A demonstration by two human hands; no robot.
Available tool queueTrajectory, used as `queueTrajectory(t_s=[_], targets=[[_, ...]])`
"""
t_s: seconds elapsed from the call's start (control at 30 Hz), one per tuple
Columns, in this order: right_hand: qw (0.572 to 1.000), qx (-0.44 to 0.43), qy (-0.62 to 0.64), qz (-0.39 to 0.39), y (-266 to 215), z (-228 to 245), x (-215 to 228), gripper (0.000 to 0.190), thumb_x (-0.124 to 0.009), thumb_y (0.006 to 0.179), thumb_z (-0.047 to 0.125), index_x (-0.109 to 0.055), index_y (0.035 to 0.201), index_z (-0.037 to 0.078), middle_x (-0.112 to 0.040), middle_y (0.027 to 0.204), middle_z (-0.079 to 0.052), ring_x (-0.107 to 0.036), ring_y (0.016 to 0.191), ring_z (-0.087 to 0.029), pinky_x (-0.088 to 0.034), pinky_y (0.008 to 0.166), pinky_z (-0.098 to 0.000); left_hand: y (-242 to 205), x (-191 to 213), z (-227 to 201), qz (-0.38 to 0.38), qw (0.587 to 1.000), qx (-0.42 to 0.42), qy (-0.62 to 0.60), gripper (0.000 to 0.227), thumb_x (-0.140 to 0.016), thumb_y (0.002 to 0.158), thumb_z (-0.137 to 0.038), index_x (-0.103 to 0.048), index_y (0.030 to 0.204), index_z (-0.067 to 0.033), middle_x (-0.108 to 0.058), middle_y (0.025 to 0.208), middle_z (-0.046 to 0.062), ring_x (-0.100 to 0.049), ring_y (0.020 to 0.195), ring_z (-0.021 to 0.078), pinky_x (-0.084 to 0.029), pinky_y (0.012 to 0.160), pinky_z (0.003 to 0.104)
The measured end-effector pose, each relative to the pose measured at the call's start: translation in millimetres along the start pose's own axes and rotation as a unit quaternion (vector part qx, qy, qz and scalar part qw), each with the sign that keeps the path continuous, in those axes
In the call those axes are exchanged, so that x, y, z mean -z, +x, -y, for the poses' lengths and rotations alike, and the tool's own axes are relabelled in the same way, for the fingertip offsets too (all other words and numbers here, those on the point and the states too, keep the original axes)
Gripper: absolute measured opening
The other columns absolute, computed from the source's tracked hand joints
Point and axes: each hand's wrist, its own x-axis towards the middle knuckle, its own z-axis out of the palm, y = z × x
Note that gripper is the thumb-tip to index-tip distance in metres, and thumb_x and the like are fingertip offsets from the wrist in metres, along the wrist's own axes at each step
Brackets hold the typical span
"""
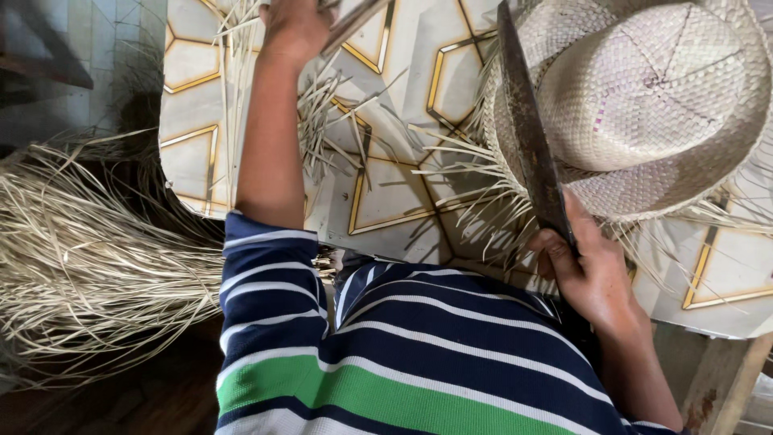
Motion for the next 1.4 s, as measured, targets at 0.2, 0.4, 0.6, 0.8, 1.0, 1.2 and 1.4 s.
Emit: queueTrajectory(t_s=[0.2,0.4,0.6,0.8,1.0,1.2,1.4], targets=[[0.998,-0.057,0.033,-0.008,-0.3,12.5,2.1,0.058,-0.051,0.089,0.018,-0.032,0.144,0.015,-0.062,0.068,-0.003,-0.054,0.051,-0.014,-0.046,0.058,-0.0268,-20.4,2.6,-11.7,-0.031,0.997,-0.069,0.027,0.024,-0.04,0.093,-0.022,-0.054,0.109,-0.0133,-0.055,0.116,0.02,-0.042,0.114,0.0474,-0.011,0.093,0.067],[1.0,-0.014,-0.005,-0.019,4.5,2.5,2.6,0.057,-0.05,0.091,0.018,-0.032,0.145,0.01,-0.067,0.081,-0.002,-0.062,0.068,-0.014,-0.049,0.069,-0.0291,-104.1,-102.4,-22.2,-0.236,0.626,-0.098,0.736,0.07,-0.042,0.101,-0.03,-0.002,0.154,-0.0124,-0.011,0.155,0.009,-0.009,0.139,0.0313,-0.004,0.115,0.05],[0.999,-0.027,-0.018,0.022,2.3,13.6,-5.5,0.057,-0.048,0.09,0.019,-0.031,0.144,0.014,-0.068,0.078,0.001,-0.061,0.059,-0.015,-0.046,0.072,-0.0274,-150.8,-49.1,-67.2,-0.002,0.937,-0.176,0.303,0.055,-0.032,0.094,-0.03,-0.018,0.143,-0.008,-0.017,0.15,0.004,-0.011,0.138,0.0199,-0.019,0.105,0.061],[0.999,-0.016,0.033,-0.033,-12.2,8.6,-3.3,0.058,-0.05,0.091,0.013,-0.031,0.146,0.009,-0.066,0.079,-0.005,-0.057,0.054,-0.015,-0.049,0.06,-0.028,-135.4,-10.3,-22.5,0.057,0.962,-0.001,0.268,0.057,-0.012,0.098,-0.038,0.001,0.146,-0.0102,0.006,0.152,0.003,0.007,0.138,0.0219,0.007,0.107,0.059],[0.996,-0.01,0.079,-0.038,-9.8,21.2,6.1,0.052,-0.043,0.096,0.013,-0.031,0.145,0.004,-0.061,0.08,-0.008,-0.055,0.051,-0.016,-0.048,0.054,-0.0278,-183.6,-13.0,-22.1,-0.013,0.956,-0.123,0.265,0.06,-0.03,0.095,-0.034,-0.013,0.146,-0.0097,-0.009,0.152,0.003,-0.007,0.139,0.0244,-0.003,0.101,0.07],[0.993,0.014,0.105,-0.06,-11.6,21.8,9.0,0.056,-0.042,0.096,0.012,-0.024,0.147,-0.002,-0.06,0.083,-0.015,-0.054,0.053,-0.021,-0.048,0.055,-0.0315,-212.9,-67.1,17.3,0.004,0.931,-0.221,0.289,0.062,-0.02,0.099,-0.048,0.0,0.148,-0.0145,0.017,0.15,-0.001,0.023,0.135,0.0176,0.006,0.103,0.066],[0.991,-0.003,0.117,-0.062,-12.3,15.8,7.4,0.05,-0.042,0.097,0.009,-0.029,0.144,0.0,-0.06,0.081,-0.012,-0.054,0.053,-0.018,-0.048,0.053,-0.0291,-180.7,-42.2,55.6,-0.052,0.966,-0.092,0.235,0.053,-0.037,0.092,-0.018,-0.029,0.145,-0.0134,-0.015,0.152,0.001,0.005,0.137,0.0318,0.003,0.093,0.076]])
